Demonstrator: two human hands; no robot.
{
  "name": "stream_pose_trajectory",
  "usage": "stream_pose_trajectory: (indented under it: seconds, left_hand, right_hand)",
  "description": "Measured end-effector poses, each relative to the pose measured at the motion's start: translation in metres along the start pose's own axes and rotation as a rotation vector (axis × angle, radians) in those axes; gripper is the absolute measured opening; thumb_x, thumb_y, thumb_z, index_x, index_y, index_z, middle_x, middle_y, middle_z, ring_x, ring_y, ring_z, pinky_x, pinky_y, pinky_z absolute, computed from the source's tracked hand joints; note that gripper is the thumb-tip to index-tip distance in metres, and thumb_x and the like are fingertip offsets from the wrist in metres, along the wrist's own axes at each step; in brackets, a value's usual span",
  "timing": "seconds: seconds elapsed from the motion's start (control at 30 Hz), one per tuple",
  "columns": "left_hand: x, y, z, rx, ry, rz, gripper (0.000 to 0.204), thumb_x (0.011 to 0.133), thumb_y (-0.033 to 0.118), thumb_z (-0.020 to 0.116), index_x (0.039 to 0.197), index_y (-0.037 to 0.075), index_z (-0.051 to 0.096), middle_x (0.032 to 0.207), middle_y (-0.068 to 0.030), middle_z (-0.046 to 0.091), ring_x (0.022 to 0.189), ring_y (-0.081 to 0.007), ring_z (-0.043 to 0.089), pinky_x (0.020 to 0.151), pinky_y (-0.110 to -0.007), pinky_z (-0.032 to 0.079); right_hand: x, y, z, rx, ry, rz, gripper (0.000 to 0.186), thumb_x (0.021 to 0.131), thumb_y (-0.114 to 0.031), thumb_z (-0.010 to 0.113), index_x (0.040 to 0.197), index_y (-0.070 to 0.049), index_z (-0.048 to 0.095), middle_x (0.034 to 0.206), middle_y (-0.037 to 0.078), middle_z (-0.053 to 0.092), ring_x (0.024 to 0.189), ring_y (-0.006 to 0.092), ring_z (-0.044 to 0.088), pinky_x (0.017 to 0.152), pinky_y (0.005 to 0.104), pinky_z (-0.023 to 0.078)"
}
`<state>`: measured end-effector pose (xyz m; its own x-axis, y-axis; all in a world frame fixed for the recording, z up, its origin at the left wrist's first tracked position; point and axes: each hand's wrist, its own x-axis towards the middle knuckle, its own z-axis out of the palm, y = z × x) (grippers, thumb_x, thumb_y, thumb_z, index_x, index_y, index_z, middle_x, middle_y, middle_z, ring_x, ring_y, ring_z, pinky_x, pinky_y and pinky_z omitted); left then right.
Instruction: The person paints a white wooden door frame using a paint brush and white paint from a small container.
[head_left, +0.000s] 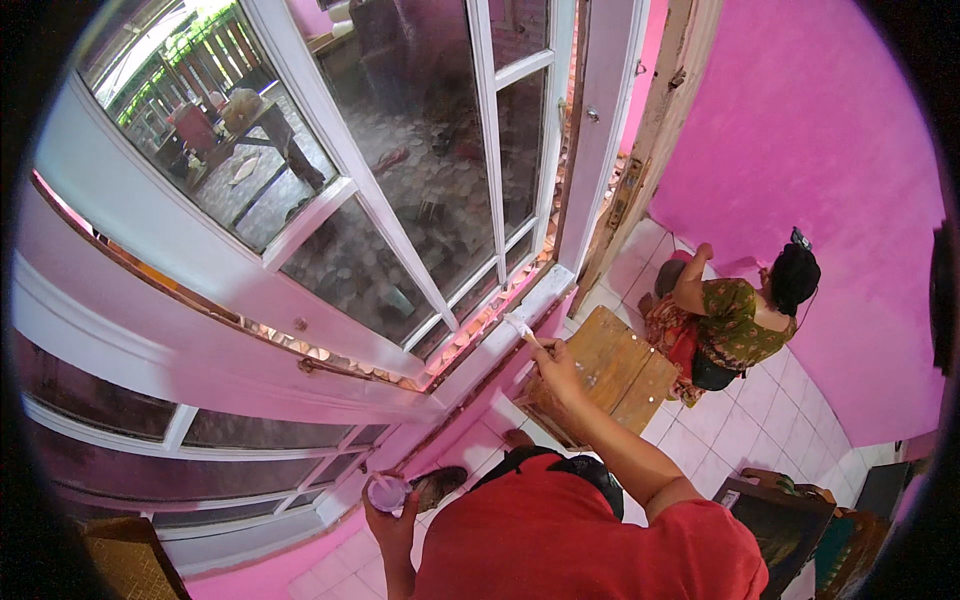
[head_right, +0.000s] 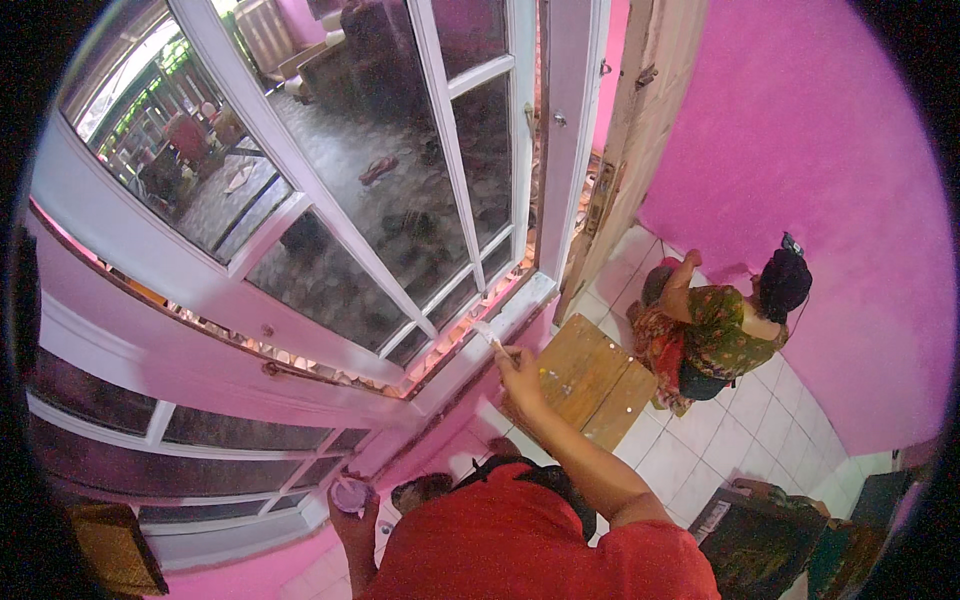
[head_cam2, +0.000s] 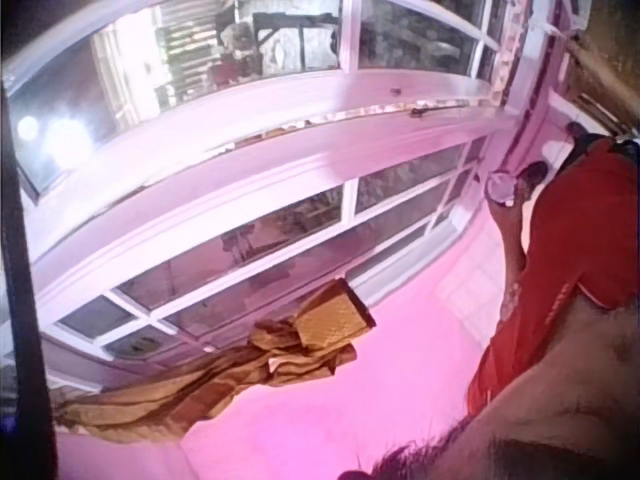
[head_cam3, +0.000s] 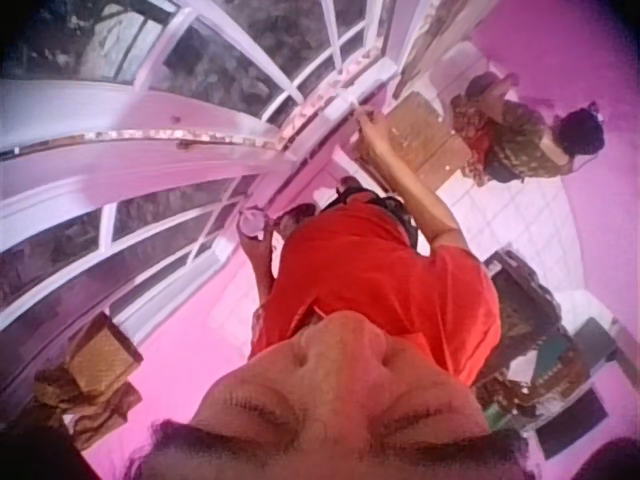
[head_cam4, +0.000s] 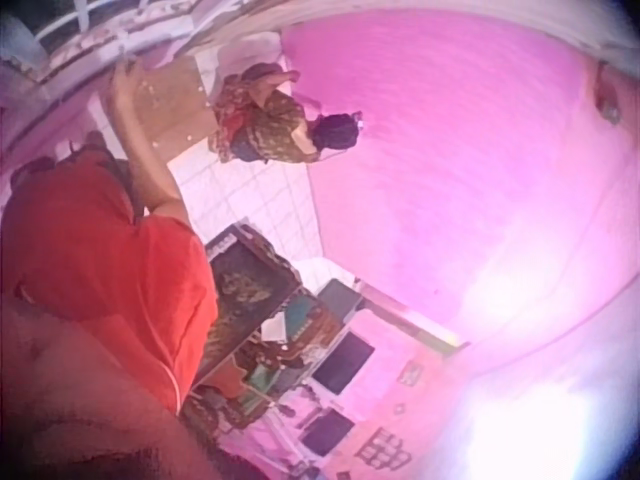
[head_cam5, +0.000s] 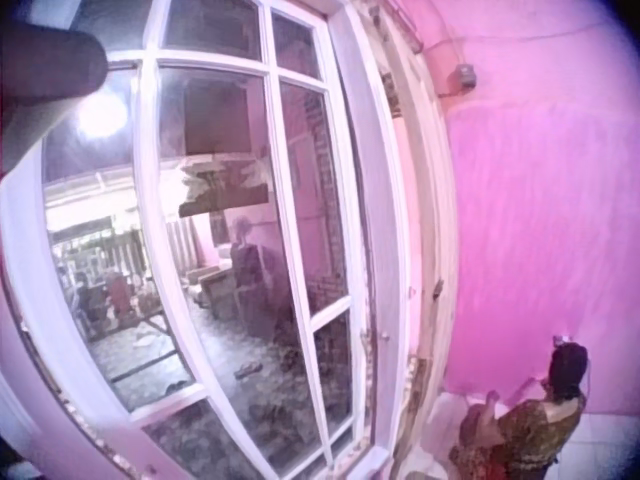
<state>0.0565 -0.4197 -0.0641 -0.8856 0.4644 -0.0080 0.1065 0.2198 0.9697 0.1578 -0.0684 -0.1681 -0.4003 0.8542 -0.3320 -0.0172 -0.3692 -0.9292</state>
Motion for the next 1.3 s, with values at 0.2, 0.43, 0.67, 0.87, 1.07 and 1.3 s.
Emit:
stream_pose_trajectory:
  seconds: [0.2, 0.43, 0.67, 0.87, 1.07, 1.3]
  left_hand:
    - [0.002, 0.0, -0.001, 0.04, 0.035, 0.026, 0.062, 0.078, 0.003, 0.079, 0.13, 0.002, 0.046, 0.115, -0.0112, 0.061, 0.105, -0.0207, 0.06, 0.092, -0.034, 0.049]
    - [0.003, 0.004, 0.006, 0.033, 0.069, -0.016, 0.066, 0.078, 0.0, 0.077, 0.134, 0.003, 0.043, 0.123, -0.0126, 0.058, 0.112, -0.0236, 0.06, 0.096, -0.037, 0.048]
    - [-0.007, 0.003, 0.018, -0.013, 0.144, -0.107, 0.067, 0.075, 0.0, 0.079, 0.132, 0.003, 0.044, 0.123, -0.0118, 0.058, 0.113, -0.0232, 0.059, 0.097, -0.037, 0.048]
    - [-0.021, 0.003, 0.027, 0.038, 0.145, -0.093, 0.065, 0.079, 0.005, 0.078, 0.134, 0.004, 0.044, 0.126, -0.0115, 0.056, 0.115, -0.024, 0.059, 0.096, -0.038, 0.05]
    - [-0.04, 0.006, 0.023, -0.016, 0.174, -0.068, 0.066, 0.074, 0.003, 0.082, 0.13, 0.004, 0.046, 0.122, -0.01, 0.058, 0.112, -0.021, 0.057, 0.095, -0.035, 0.049]
    - [-0.086, -0.01, -0.003, -0.065, 0.171, 0.015, 0.065, 0.075, 0.002, 0.081, 0.13, 0.005, 0.046, 0.123, -0.0108, 0.058, 0.113, -0.0214, 0.057, 0.098, -0.036, 0.047]
  right_hand:
    - [0.039, 0.02, -0.003, -0.064, 0.078, -0.066, 0.024, 0.097, -0.022, 0.063, 0.109, -0.002, 0.056, 0.078, 0.002, 0.057, 0.06, 0.0086, 0.05, 0.049, 0.0244, 0.04]
    - [0.05, 0.015, 0.006, -0.04, 0.032, 0.068, 0.018, 0.098, -0.02, 0.057, 0.107, -0.004, 0.056, 0.079, 0.003, 0.057, 0.058, 0.0091, 0.05, 0.048, 0.0239, 0.04]
    - [0.055, 0.03, 0.006, -0.019, -0.015, 0.157, 0.018, 0.099, -0.022, 0.056, 0.102, -0.005, 0.056, 0.073, 0.003, 0.055, 0.053, 0.0095, 0.049, 0.043, 0.0246, 0.037]
    - [0.045, 0.034, 0.004, -0.065, -0.087, 0.167, 0.021, 0.1, -0.024, 0.054, 0.098, -0.004, 0.056, 0.07, 0.003, 0.055, 0.052, 0.0107, 0.05, 0.042, 0.0273, 0.038]
    - [0.018, 0.05, 0.005, -0.066, -0.136, 0.187, 0.025, 0.102, -0.028, 0.05, 0.091, -0.005, 0.052, 0.067, 0.003, 0.054, 0.05, 0.0102, 0.049, 0.04, 0.0271, 0.036]
    - [-0.071, 0.036, -0.003, -0.138, -0.277, 0.22, 0.031, 0.104, -0.033, 0.047, 0.09, -0.006, 0.054, 0.07, 0.003, 0.058, 0.052, 0.0092, 0.049, 0.044, 0.0252, 0.04]
